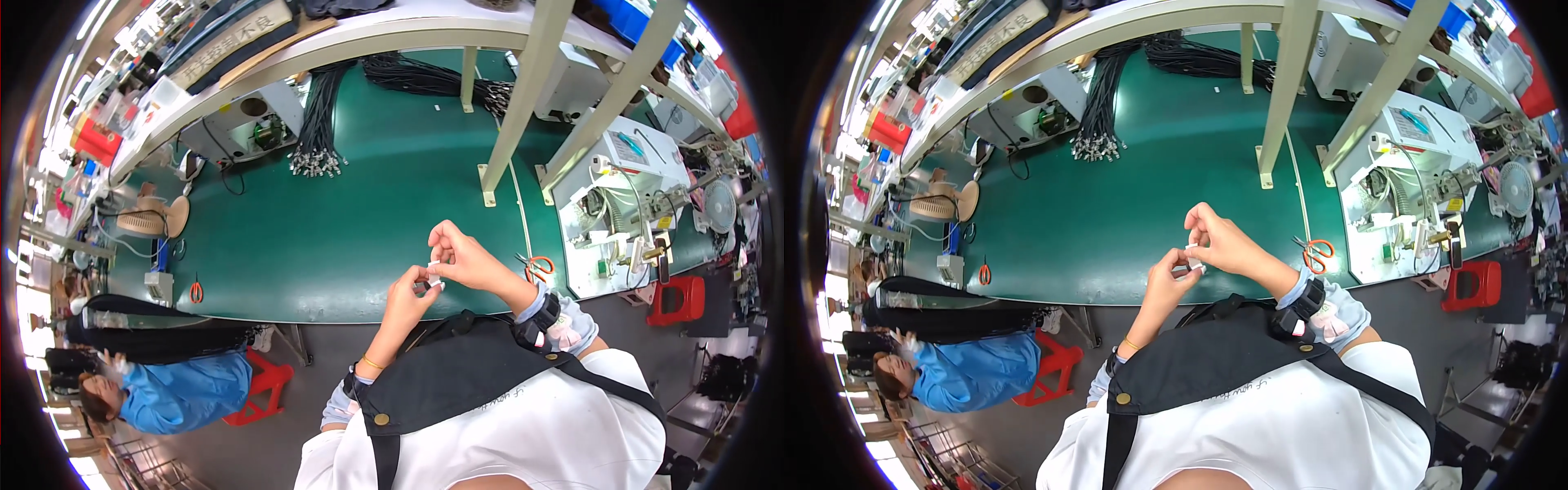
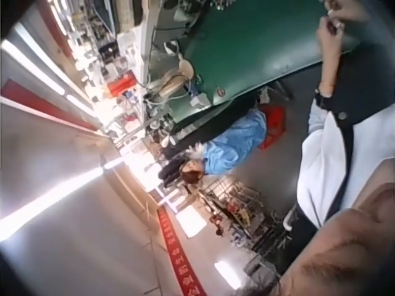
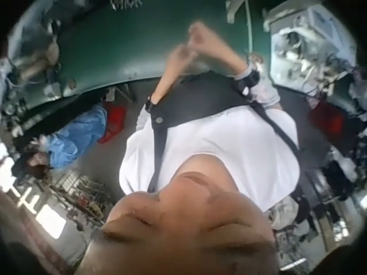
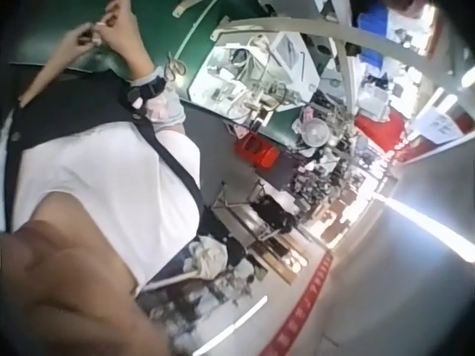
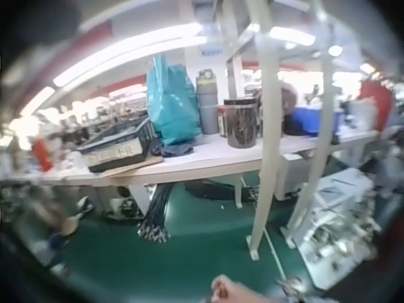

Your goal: The person cuts a piece of white tape using shears, peels the backing off, and wraps the tape around a small blue component by hand before setting it down.

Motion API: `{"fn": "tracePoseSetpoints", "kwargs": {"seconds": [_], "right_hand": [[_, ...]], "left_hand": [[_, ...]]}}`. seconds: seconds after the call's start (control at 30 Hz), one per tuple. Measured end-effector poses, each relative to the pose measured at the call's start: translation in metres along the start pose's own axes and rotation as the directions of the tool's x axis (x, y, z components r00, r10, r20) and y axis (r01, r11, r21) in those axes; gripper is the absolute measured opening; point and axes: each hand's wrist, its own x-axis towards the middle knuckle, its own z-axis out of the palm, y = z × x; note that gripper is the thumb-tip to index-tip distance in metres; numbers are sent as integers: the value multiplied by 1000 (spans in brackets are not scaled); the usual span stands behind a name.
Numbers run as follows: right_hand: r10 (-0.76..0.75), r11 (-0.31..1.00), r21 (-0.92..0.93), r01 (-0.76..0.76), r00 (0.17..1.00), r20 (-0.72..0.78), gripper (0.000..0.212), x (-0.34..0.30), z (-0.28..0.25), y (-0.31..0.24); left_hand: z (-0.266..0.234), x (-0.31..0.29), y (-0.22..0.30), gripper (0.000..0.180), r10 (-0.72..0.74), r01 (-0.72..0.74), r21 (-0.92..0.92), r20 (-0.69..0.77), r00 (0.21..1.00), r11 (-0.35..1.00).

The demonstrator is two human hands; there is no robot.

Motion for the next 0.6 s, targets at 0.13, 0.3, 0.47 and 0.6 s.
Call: {"fn": "tracePoseSetpoints", "kwargs": {"seconds": [0.13,0.3,0.47,0.6], "right_hand": [[-84,971,-230,68,995,-60,35,-6,-11,-4],[-100,979,-192,68,981,-163,33,-16,-20,13],[2,999,-37,-8,986,-169,33,-20,-46,29],[51,998,-23,-58,971,-232,33,-31,-59,48]], "left_hand": [[6,7,-3,15,35,-32,-52,62,997,998],[24,14,-15,15,-132,181,-152,290,948,972],[36,21,-3,25,-63,253,-429,410,910,867],[46,30,0,35,-72,373,-431,570,818,821]]}}
